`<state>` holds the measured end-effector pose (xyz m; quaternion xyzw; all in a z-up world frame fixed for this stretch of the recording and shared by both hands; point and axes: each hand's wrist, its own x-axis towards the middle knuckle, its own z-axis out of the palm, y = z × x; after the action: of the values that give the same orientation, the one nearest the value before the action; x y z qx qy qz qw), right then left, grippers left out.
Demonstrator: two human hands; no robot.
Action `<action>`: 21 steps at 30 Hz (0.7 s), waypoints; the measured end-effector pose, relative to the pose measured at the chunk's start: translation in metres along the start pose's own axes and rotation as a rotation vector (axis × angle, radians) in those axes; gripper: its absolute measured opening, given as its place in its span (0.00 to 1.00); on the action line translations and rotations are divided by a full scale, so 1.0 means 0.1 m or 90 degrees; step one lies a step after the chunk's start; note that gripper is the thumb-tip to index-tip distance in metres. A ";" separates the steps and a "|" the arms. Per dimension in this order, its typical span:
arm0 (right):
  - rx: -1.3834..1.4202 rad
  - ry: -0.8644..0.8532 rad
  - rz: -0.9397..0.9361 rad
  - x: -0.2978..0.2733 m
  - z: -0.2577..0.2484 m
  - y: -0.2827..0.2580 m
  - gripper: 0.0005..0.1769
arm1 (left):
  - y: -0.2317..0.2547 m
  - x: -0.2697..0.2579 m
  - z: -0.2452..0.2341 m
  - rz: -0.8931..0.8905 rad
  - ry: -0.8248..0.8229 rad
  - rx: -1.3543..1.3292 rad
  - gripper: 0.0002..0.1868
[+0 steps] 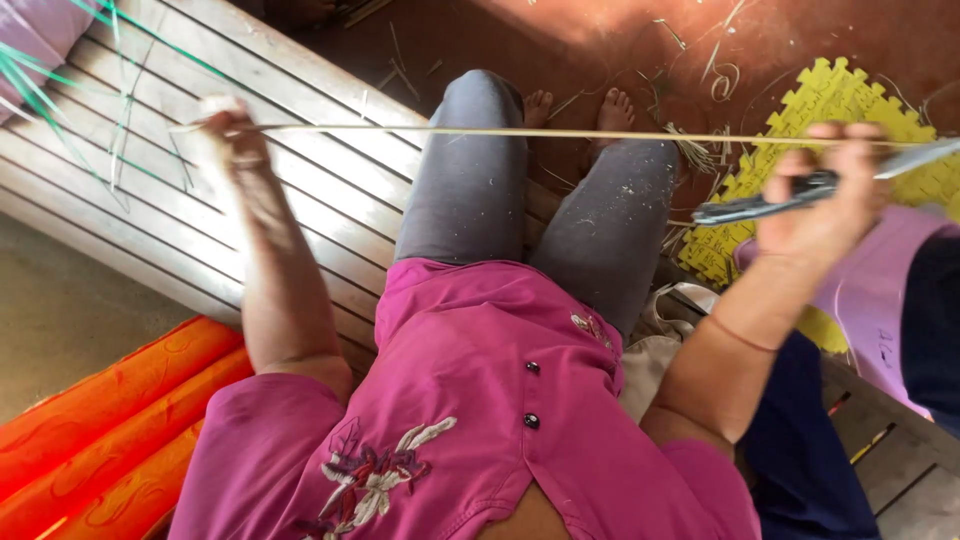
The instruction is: A person uses a small knife to shave thin layers off a long strip of bamboo to smooth or thin it.
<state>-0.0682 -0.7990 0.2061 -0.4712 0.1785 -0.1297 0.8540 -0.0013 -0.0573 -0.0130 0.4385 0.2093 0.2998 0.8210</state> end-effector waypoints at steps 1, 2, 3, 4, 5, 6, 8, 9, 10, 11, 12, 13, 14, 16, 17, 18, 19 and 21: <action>0.001 -0.006 0.003 -0.06 0.21 0.09 0.04 | 0.08 -0.25 0.33 0.005 0.005 0.000 0.05; -0.038 0.029 -0.019 -0.13 0.41 0.18 0.04 | 0.16 -0.50 0.65 -0.085 0.078 -0.113 0.07; -0.077 0.066 -0.043 -0.20 0.61 0.26 0.06 | 0.22 -0.75 1.01 -0.175 0.149 -0.227 0.12; -0.076 0.061 -0.042 -0.18 0.60 0.26 0.06 | 0.41 -0.93 1.26 -0.171 0.151 -0.229 0.12; -0.087 0.125 -0.050 -0.16 0.59 0.27 0.06 | 0.60 -1.12 1.51 -0.243 0.163 -0.143 0.02; -0.099 0.189 -0.058 -0.13 0.58 0.28 0.05 | 0.79 -1.31 1.76 -0.315 0.176 -0.058 0.16; -0.102 0.225 -0.061 -0.09 0.43 0.19 0.02 | 0.86 -1.33 1.66 -0.291 0.179 -0.083 0.16; -0.108 0.263 -0.064 -0.07 0.36 0.14 0.02 | 0.90 -1.36 1.59 -0.272 0.183 -0.107 0.17; -0.109 0.259 -0.062 -0.04 0.25 0.11 0.02 | 0.89 -1.33 1.50 -0.269 0.186 -0.109 0.17; -0.093 0.268 -0.074 -0.01 0.15 0.08 0.02 | 0.89 -1.31 1.40 -0.257 0.180 -0.089 0.16; -0.077 0.277 -0.086 0.01 0.04 0.05 0.03 | 0.88 -1.30 1.30 -0.244 0.173 -0.070 0.15; -0.078 0.276 -0.084 0.04 0.00 0.04 0.03 | 0.91 -1.30 1.26 -0.243 0.175 -0.069 0.15; -0.093 0.313 -0.098 0.08 -0.04 0.02 0.01 | 0.94 -1.31 1.22 -0.238 0.158 -0.069 0.15; -0.113 0.350 -0.109 0.12 -0.14 -0.04 0.01 | 0.99 -1.35 1.17 -0.234 0.145 -0.067 0.15; -0.122 0.348 -0.110 0.14 -0.19 -0.07 0.01 | 1.02 -1.37 1.17 -0.235 0.127 -0.056 0.13; -0.132 0.346 -0.111 0.16 -0.23 -0.10 0.03 | 1.06 -1.40 1.17 -0.236 0.110 -0.045 0.12; -0.132 0.344 -0.110 0.20 -0.28 -0.11 0.03 | 1.08 -1.41 1.11 -0.234 0.111 -0.045 0.12; -0.079 0.369 -0.111 0.27 -0.38 -0.16 0.03 | 1.08 -1.43 1.02 -0.306 -0.016 -0.033 0.07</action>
<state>-0.0605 -0.8471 0.1962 -0.4793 0.3811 -0.3204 0.7227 -0.0778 -0.1673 0.1438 0.3589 0.2900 0.0958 0.8820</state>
